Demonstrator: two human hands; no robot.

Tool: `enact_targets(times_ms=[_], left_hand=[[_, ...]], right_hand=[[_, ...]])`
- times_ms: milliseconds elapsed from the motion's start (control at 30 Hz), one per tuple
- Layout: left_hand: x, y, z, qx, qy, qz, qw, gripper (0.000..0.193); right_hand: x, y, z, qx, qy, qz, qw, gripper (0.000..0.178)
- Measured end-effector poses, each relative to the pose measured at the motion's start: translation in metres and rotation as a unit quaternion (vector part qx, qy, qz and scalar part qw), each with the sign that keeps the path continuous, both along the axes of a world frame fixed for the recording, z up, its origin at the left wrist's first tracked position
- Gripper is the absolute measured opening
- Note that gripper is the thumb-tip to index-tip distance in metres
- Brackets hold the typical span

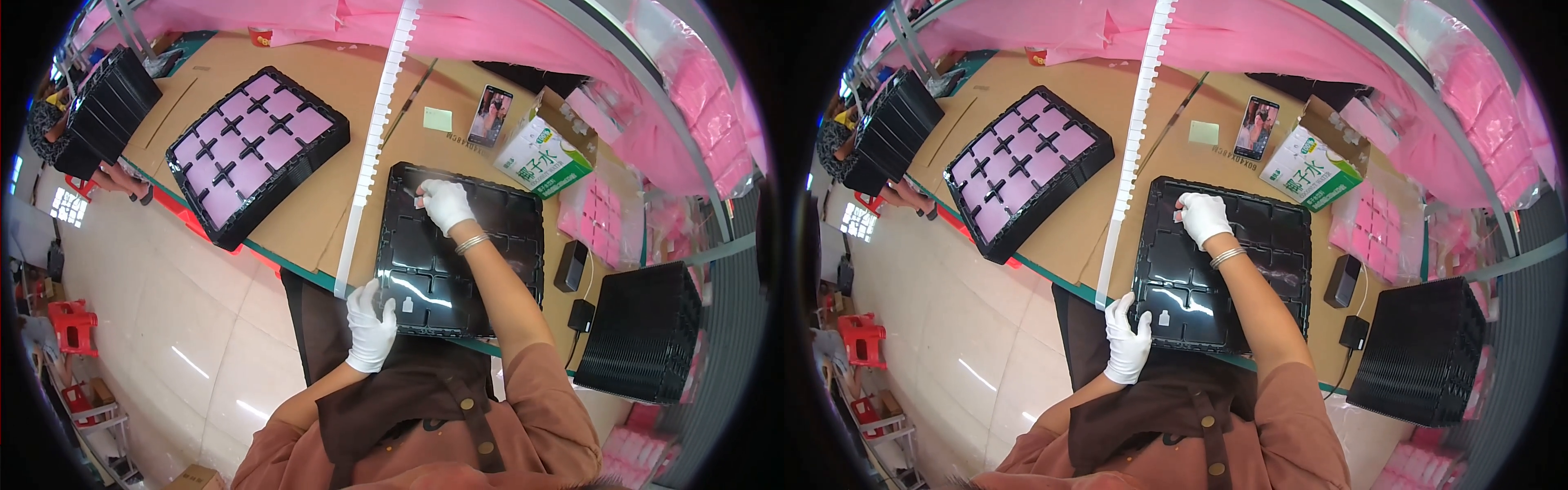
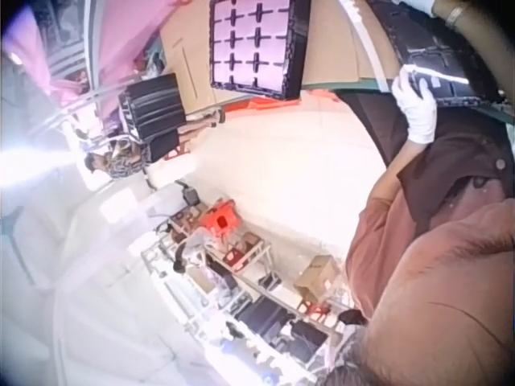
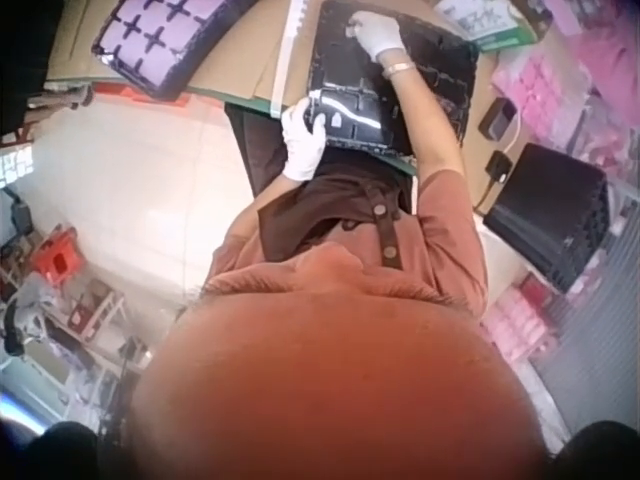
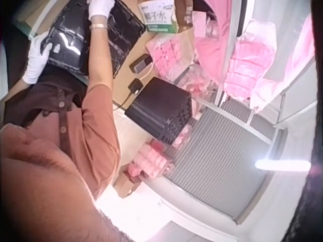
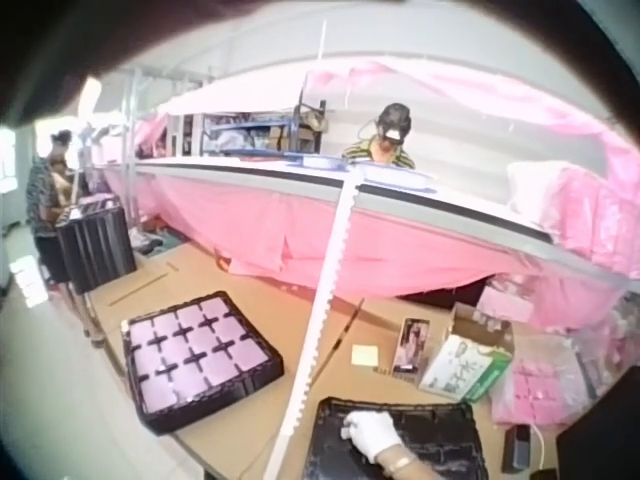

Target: The person places pink plastic foam inserts into a black plastic grid tray by hand, fitting them into the grid on an assembly line.

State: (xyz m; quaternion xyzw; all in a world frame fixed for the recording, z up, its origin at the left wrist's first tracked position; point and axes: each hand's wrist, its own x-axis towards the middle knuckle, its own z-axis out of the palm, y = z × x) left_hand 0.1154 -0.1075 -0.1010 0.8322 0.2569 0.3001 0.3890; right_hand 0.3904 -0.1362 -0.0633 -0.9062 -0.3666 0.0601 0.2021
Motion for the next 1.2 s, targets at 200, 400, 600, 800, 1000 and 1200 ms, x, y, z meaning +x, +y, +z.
enact_targets(times_ms=[200,400,600,800,1000,1200], left_hand=[[0.002,-0.001,0.003,0.000,0.002,-0.005,1.000,0.048],[0.002,-0.001,0.001,-0.015,0.009,0.006,1.000,0.047],[0.003,0.000,-0.003,-0.001,-0.003,0.002,1.000,0.046],[0.002,0.000,-0.003,-0.014,0.000,-0.001,1.000,0.047],[0.002,-0.002,-0.006,-0.028,-0.008,-0.001,1.000,0.047],[-0.001,-0.002,-0.007,-0.012,-0.013,-0.004,1.000,0.047]], right_hand=[[0.000,0.000,-0.014,0.005,-0.082,0.007,0.997,0.009],[-0.044,-0.031,0.005,0.180,-0.087,-0.004,0.980,0.011],[-0.153,-0.070,0.009,0.025,-0.046,0.109,0.993,0.003],[-0.164,-0.080,0.008,-0.065,-0.040,0.142,0.987,0.008],[-0.164,-0.080,0.008,-0.045,-0.080,0.140,0.986,0.007],[-0.170,-0.085,-0.003,-0.004,-0.020,0.053,0.998,0.007]])
